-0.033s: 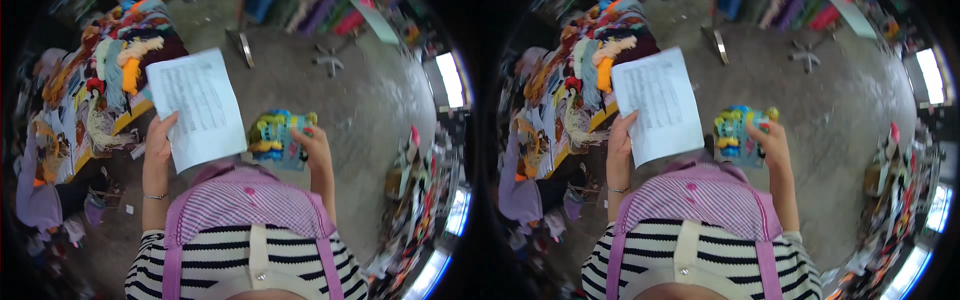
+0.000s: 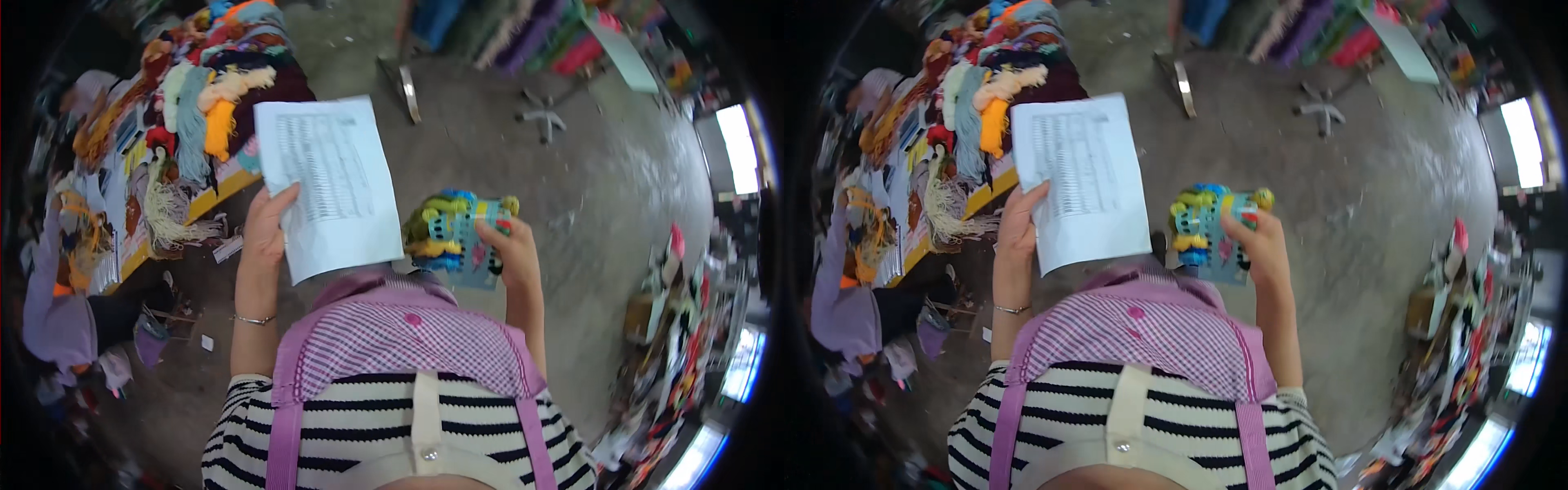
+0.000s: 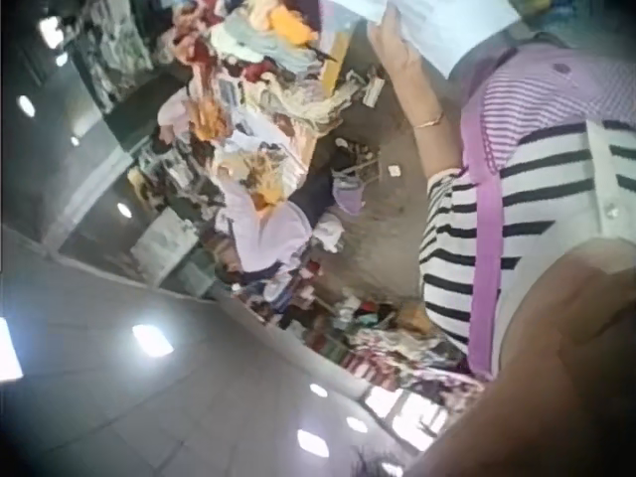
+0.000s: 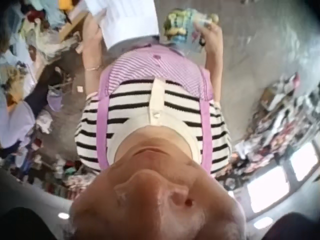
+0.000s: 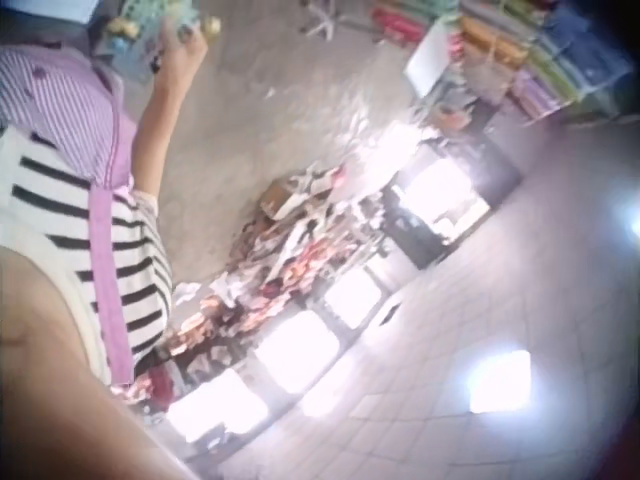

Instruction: Organizing and attaching bundles of yarn to a sample card.

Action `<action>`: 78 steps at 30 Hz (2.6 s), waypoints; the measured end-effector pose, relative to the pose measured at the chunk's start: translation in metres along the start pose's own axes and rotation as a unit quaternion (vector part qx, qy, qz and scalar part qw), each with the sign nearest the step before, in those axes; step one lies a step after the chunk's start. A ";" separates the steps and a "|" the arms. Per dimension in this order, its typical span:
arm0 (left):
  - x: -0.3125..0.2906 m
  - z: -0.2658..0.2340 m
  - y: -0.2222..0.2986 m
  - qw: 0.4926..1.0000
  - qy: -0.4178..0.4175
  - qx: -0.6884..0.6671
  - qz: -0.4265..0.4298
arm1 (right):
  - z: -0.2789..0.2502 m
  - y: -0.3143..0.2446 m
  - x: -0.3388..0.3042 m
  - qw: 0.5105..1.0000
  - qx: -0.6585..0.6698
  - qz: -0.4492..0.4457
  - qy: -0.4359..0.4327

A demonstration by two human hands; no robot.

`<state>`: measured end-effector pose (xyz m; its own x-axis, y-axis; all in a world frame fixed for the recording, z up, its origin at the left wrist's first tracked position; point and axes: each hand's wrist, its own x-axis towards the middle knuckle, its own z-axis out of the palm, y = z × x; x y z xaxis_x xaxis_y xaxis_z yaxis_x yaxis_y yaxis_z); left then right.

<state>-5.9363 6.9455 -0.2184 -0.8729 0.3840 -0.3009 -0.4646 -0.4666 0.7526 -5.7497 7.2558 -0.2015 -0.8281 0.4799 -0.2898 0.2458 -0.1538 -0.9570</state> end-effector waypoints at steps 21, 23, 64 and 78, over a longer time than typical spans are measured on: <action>0.231 0.122 0.114 0.974 0.100 0.126 0.163 | 0.129 -0.168 0.419 0.947 0.086 0.060 -0.302; 0.252 0.116 0.124 0.972 0.114 0.123 0.166 | 0.152 -0.182 0.439 0.949 0.038 0.032 -0.313; 0.886 0.134 0.437 0.987 -0.039 0.156 -0.010 | 0.368 -0.367 0.917 0.990 0.134 0.053 -0.002; 1.158 0.184 0.491 0.970 -0.156 0.183 -0.039 | 0.352 -0.431 1.081 0.980 0.122 0.024 0.159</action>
<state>-7.1479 7.3078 -0.0891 -0.7234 0.6559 -0.2155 -0.3931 -0.1347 0.9096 -6.9287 7.5366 -0.0993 -0.6106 0.7053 -0.3603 0.1219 -0.3658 -0.9227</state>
